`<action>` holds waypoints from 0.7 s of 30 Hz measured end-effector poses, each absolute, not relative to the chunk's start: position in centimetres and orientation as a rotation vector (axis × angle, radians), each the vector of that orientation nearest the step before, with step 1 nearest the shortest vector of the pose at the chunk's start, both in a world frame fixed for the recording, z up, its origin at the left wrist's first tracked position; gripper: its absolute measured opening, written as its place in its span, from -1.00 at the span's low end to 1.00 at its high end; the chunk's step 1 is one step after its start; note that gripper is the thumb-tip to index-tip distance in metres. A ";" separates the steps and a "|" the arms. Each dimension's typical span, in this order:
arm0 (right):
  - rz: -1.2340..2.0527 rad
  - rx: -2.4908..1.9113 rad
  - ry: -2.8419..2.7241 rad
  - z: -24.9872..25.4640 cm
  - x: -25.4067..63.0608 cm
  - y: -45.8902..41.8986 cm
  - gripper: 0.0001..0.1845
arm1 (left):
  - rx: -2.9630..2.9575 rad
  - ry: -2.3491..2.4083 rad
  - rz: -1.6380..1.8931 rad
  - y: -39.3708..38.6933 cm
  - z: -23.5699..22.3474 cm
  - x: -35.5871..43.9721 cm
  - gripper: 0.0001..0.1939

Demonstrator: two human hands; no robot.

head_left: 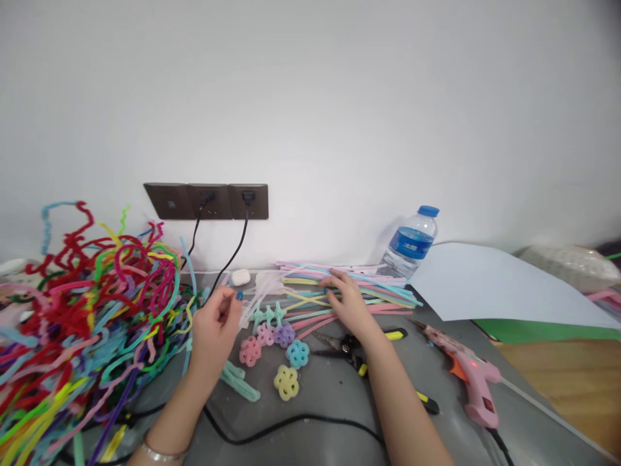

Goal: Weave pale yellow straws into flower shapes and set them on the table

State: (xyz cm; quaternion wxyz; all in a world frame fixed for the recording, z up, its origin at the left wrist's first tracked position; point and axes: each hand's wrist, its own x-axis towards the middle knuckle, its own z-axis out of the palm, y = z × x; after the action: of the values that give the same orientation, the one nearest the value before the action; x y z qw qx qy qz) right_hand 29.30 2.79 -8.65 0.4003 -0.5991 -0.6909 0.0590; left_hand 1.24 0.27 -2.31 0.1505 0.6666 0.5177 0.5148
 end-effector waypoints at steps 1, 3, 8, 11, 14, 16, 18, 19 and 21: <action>0.145 -1.522 -1.753 -8.7 29.3 2.8 -0.70 | 1.914 1.483 1.476 0.3 -2.3 1.2 -0.83; 0.113 -1.570 -1.751 -8.6 29.2 2.7 -0.69 | 1.919 1.481 1.470 0.3 -2.4 1.2 -0.84; -0.027 -1.799 -1.653 -8.4 28.8 2.4 -0.49 | 1.923 1.484 1.468 0.3 -2.4 1.2 -0.84; -0.081 -1.864 -1.593 -8.5 29.0 2.4 -0.39 | 1.924 1.488 1.460 0.3 -2.4 1.2 -0.83; -0.109 -1.846 -1.570 -8.9 29.4 2.5 -0.44 | 1.925 1.489 1.449 0.3 -2.3 1.3 -0.83; -0.104 -1.819 -1.569 -9.0 29.7 2.6 -0.50 | 1.922 1.483 1.452 0.3 -2.3 1.3 -0.82; -0.103 -1.811 -1.566 -8.9 29.8 2.6 -0.55 | 1.927 1.477 1.448 0.3 -2.3 1.3 -0.81; -0.106 -1.817 -1.563 -8.8 29.8 2.6 -0.58 | 1.932 1.476 1.445 0.3 -2.3 1.2 -0.81; -0.104 -1.853 -1.563 -8.4 29.8 2.5 -0.65 | 1.938 1.475 1.437 0.3 -2.4 1.2 -0.81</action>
State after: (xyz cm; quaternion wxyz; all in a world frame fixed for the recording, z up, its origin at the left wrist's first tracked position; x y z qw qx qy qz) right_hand 29.75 2.49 -8.39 0.3500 -0.7153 -0.6034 -0.0402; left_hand 1.16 0.29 -2.36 0.1563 0.6769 0.5151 0.5021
